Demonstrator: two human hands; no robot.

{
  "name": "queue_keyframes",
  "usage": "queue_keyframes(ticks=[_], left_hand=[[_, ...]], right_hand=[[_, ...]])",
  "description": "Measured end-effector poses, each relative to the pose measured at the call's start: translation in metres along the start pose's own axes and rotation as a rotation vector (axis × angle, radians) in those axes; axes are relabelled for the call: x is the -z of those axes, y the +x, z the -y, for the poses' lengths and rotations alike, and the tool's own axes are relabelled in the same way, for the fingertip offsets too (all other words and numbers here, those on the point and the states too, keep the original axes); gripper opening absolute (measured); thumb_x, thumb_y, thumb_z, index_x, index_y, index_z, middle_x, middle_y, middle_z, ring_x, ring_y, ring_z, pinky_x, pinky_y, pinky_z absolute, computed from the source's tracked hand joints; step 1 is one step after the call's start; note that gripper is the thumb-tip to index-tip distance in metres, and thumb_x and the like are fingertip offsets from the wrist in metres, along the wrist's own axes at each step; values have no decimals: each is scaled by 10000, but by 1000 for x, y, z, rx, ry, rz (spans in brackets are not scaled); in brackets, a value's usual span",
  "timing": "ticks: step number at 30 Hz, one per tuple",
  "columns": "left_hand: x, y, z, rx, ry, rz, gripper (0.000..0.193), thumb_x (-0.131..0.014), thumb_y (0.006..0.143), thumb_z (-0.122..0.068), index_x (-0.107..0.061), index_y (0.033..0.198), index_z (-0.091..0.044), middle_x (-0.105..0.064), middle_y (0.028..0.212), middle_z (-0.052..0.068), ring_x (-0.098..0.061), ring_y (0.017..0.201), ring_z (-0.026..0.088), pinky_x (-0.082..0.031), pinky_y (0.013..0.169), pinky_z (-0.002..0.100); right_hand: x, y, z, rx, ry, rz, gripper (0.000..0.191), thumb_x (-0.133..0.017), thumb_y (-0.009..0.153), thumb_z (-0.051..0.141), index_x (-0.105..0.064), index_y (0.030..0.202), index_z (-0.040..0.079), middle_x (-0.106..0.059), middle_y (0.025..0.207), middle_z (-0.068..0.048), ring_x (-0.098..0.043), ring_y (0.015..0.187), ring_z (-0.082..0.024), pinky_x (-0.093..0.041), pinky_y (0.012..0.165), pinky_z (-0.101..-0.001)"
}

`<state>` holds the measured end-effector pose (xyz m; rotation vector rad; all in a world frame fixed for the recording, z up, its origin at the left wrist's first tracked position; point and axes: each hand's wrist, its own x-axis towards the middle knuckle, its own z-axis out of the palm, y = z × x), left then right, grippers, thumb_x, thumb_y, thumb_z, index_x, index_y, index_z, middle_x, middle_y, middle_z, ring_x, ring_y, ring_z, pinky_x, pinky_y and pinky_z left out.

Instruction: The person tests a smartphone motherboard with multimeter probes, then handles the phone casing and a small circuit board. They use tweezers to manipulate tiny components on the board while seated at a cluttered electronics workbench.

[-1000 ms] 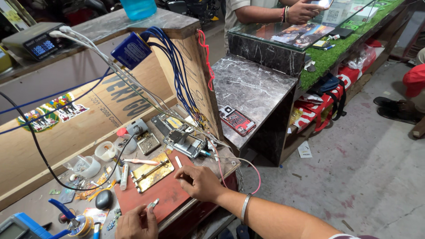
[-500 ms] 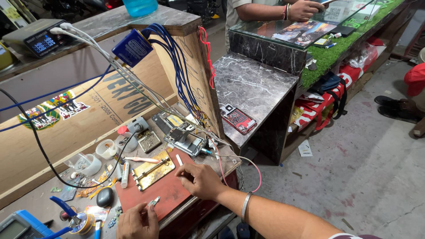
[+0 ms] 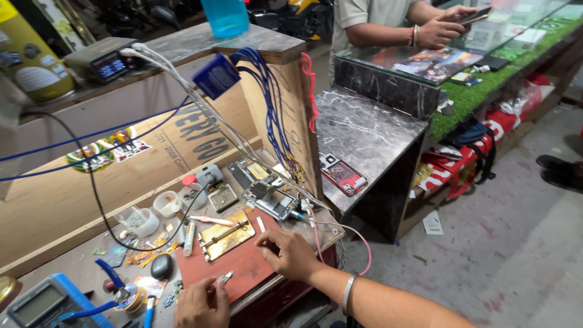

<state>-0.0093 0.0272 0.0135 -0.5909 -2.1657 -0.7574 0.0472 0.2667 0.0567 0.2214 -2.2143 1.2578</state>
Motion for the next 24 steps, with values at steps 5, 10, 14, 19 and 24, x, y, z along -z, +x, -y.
queue_keyframes(ticks=[5,10,14,19,24], left_hand=[[8,0,-10,68,20,27,166,-765,812,-249,-745,923,-127,-703,760,22,-683,769,220,-538,731,385],[16,6,-15,47,13,68,173,-756,816,-247,-737,929,-119,-708,792,30,-679,806,233,-533,752,393],[22,10,-18,58,8,103,167,-737,823,-241,-731,935,-117,-713,807,30,-679,829,235,-530,777,392],[30,11,-27,108,15,88,171,-725,827,-248,-721,929,-111,-700,813,44,-672,837,247,-521,775,401],[39,15,-35,93,22,82,149,-716,843,-247,-711,894,-107,-684,796,52,-655,824,265,-516,754,410]], right_hand=[[-1,0,-1,-5,10,-21,127,-662,906,145,-688,1026,112,-756,899,-102,-750,788,-281,-578,687,-371],[-1,1,1,20,56,-46,130,-658,905,113,-685,1031,94,-757,891,-97,-758,784,-251,-583,686,-348],[-3,1,1,-48,139,-78,110,-672,937,109,-644,1041,84,-716,812,-59,-707,680,-167,-566,623,-304],[-7,-1,-9,37,145,-135,206,-686,931,85,-579,1107,87,-546,728,-15,-539,584,-97,-442,530,-288],[-3,-1,-7,114,240,-187,187,-639,986,82,-562,1156,98,-472,712,17,-460,603,-68,-376,541,-248]])
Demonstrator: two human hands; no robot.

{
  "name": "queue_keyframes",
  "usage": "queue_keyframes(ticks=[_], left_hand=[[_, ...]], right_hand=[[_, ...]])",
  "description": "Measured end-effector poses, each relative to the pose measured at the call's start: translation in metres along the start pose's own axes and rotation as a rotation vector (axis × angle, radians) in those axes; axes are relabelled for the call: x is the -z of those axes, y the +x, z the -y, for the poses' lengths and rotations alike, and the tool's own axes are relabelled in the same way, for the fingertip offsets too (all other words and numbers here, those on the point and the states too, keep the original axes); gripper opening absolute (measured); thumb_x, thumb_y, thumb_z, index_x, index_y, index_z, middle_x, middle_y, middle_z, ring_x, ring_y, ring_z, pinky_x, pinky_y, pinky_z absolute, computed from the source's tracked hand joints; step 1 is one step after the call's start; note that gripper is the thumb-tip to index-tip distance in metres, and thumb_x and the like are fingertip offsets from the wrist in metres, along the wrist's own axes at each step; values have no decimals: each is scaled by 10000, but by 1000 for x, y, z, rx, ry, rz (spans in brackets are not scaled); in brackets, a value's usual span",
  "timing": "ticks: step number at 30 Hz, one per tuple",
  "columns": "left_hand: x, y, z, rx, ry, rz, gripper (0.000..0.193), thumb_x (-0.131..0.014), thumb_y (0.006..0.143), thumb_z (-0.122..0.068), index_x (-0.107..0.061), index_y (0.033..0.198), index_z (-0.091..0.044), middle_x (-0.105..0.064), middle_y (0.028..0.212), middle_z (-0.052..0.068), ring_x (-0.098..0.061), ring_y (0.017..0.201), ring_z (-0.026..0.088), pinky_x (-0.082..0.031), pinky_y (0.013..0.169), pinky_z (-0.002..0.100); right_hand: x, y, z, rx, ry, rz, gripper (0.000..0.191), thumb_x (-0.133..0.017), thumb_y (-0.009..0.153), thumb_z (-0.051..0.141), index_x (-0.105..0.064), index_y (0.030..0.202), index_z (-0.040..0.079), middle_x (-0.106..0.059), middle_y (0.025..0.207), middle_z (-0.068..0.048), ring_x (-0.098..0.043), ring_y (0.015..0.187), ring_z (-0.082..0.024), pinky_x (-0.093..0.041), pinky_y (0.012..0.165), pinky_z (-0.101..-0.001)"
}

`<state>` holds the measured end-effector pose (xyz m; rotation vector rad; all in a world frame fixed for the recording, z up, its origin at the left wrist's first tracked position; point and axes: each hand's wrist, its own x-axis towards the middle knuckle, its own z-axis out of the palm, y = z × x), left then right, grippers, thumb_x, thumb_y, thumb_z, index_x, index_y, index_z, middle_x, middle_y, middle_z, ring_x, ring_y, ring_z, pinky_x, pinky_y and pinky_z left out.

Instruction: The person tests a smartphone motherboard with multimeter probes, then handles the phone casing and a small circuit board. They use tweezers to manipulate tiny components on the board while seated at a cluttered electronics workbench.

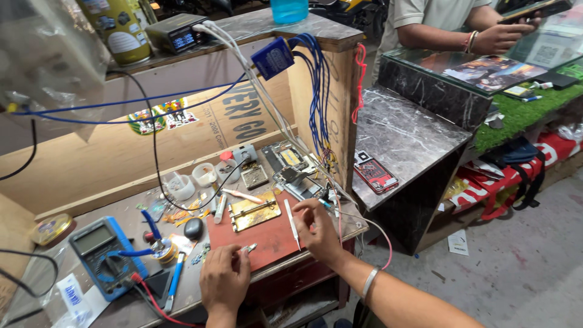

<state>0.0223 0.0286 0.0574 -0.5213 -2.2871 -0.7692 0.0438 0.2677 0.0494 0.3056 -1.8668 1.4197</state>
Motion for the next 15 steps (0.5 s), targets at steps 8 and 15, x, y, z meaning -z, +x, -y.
queue_keyframes(ticks=[8,15], left_hand=[[6,1,-1,-18,-19,3,131,-708,854,-239,-694,880,-112,-668,771,50,-645,802,268,-504,750,419],[8,2,8,-48,-39,-18,106,-699,868,-220,-674,888,-120,-666,804,47,-636,825,274,-497,764,428]], right_hand=[[22,-22,11,-56,479,-24,139,-575,1050,193,-579,1109,68,-686,893,-63,-584,667,-76,-502,593,-227],[93,19,110,469,328,-210,256,-530,1119,244,-598,1105,-2,-627,1006,-170,-663,815,-225,-588,712,-326]])
